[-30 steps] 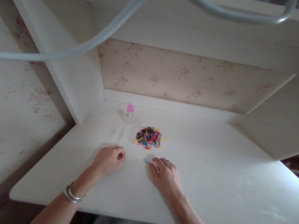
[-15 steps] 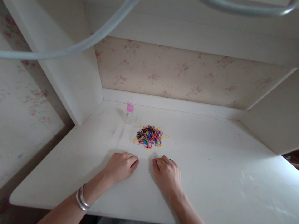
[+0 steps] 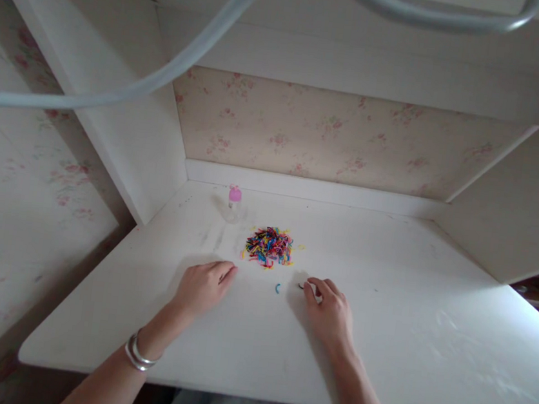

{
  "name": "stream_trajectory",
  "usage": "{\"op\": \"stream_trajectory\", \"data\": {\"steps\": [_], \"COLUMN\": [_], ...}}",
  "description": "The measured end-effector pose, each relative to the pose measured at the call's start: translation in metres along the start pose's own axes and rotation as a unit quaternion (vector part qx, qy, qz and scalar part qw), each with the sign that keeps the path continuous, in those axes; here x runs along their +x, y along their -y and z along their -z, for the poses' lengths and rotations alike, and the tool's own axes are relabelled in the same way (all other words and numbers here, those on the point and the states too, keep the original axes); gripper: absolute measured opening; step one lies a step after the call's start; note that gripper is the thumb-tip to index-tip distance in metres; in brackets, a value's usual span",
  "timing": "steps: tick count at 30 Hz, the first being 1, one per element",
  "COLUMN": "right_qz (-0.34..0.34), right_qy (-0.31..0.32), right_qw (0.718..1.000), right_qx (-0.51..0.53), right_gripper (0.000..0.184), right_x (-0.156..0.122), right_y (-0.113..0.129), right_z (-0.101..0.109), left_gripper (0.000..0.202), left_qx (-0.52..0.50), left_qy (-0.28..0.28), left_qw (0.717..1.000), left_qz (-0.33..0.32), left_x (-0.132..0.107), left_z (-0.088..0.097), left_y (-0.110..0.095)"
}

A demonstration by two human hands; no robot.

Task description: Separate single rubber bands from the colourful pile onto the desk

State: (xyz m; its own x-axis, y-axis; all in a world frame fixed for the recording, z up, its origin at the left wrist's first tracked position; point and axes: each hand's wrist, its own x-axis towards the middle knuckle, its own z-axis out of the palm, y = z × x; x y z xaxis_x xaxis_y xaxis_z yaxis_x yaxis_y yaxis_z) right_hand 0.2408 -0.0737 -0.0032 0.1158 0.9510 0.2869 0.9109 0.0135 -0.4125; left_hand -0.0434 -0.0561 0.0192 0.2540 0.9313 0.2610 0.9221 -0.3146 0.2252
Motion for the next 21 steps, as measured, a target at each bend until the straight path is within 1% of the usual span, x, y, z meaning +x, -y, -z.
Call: {"op": "stream_trajectory", "data": {"steps": [2, 4, 6, 8, 10, 14, 21], "right_qz": [-0.01, -0.002, 0.011, 0.016, 0.019, 0.028, 0.03], "right_qy": [0.019, 0.043, 0.053, 0.049, 0.045, 0.037, 0.041], "right_qw": [1.0, 0.999, 0.998, 0.998, 0.999, 0.998, 0.998], "right_qx": [-0.004, -0.011, -0.016, -0.02, -0.023, -0.034, -0.031], "right_gripper": [0.027, 0.027, 0.027, 0.027, 0.028, 0.031, 0.032], "right_x": [0.0, -0.002, -0.004, -0.005, -0.005, -0.005, -0.005], "right_y": [-0.01, -0.014, -0.013, -0.011, -0.008, -0.006, -0.008], "right_z": [0.003, 0.004, 0.004, 0.003, 0.002, 0.002, 0.001], "left_gripper": [0.032, 0.027, 0.026, 0.028, 0.029, 0.024, 0.02], "left_qx": [0.005, -0.004, -0.022, -0.036, -0.043, -0.051, -0.047], "left_qy": [-0.008, 0.008, 0.042, 0.073, 0.087, 0.09, 0.078], "left_qw": [0.998, 0.997, 0.996, 0.994, 0.993, 0.994, 0.995], "left_qz": [0.056, 0.079, 0.078, 0.072, 0.066, 0.048, 0.044], "left_x": [0.001, 0.002, 0.001, 0.001, 0.0, -0.001, -0.001], "left_z": [0.006, 0.009, 0.009, 0.009, 0.008, 0.007, 0.003], "left_y": [0.012, 0.02, 0.023, 0.022, 0.019, 0.014, 0.015]}}
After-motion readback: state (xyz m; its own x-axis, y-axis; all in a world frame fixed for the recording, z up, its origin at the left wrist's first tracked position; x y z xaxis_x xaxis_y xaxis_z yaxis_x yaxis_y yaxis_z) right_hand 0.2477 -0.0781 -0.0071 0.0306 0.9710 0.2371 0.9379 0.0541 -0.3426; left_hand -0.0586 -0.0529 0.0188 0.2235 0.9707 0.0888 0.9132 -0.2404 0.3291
